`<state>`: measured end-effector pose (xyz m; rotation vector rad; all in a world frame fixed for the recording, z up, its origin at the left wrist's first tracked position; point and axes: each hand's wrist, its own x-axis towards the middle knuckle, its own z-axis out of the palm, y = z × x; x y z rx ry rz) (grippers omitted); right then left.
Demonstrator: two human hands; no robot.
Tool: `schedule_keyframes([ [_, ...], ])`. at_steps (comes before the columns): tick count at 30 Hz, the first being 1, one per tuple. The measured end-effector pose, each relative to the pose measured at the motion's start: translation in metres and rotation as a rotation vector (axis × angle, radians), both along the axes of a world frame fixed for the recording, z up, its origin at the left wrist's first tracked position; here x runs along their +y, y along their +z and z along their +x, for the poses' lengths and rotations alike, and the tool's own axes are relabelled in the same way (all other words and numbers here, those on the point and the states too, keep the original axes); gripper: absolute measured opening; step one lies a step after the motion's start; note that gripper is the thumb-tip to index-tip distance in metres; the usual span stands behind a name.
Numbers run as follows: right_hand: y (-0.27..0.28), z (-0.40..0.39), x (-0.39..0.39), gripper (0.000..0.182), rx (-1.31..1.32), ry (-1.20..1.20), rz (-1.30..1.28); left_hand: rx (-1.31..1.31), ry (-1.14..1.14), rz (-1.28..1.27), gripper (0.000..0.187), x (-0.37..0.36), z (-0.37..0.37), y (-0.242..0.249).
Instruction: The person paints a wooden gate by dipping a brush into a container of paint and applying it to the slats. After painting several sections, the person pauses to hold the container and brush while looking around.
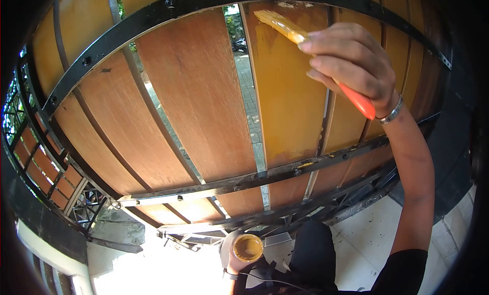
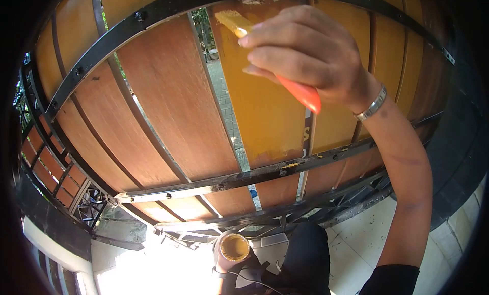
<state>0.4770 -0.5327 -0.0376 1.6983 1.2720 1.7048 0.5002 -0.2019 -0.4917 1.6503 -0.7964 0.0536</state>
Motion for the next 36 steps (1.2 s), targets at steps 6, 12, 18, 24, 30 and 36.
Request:
schedule_keyframes([
  [6, -0.054, 0.008, 0.003, 0.029, 0.303, -0.015, 0.08, -0.101, 0.047, -0.004, 0.067, 0.004, -0.002, 0.003],
  [12, -0.088, -0.021, 0.007, 0.032, 0.571, -0.026, 0.075, -0.063, 0.003, 0.062, 0.066, 0.015, 0.012, -0.012],
  [18, -0.002, -0.014, 0.002, 0.032, 0.028, -0.116, 0.113, 0.003, -0.029, 0.049, 0.073, 0.012, 0.017, -0.023],
  [24, -0.122, -0.006, -0.003, 0.031, 0.43, -0.073, 0.14, 0.107, -0.028, -0.018, 0.077, 0.004, 0.002, -0.013],
  [30, -0.177, -0.027, -0.01, 0.029, 0.711, 0.012, 0.178, -0.1, -0.031, 0.136, 0.074, 0.009, 0.007, -0.004],
  [36, -0.068, -0.021, -0.022, 0.039, 0.182, -0.1, 0.126, -0.099, -0.015, 0.165, 0.071, -0.002, 0.0, 0.016],
])
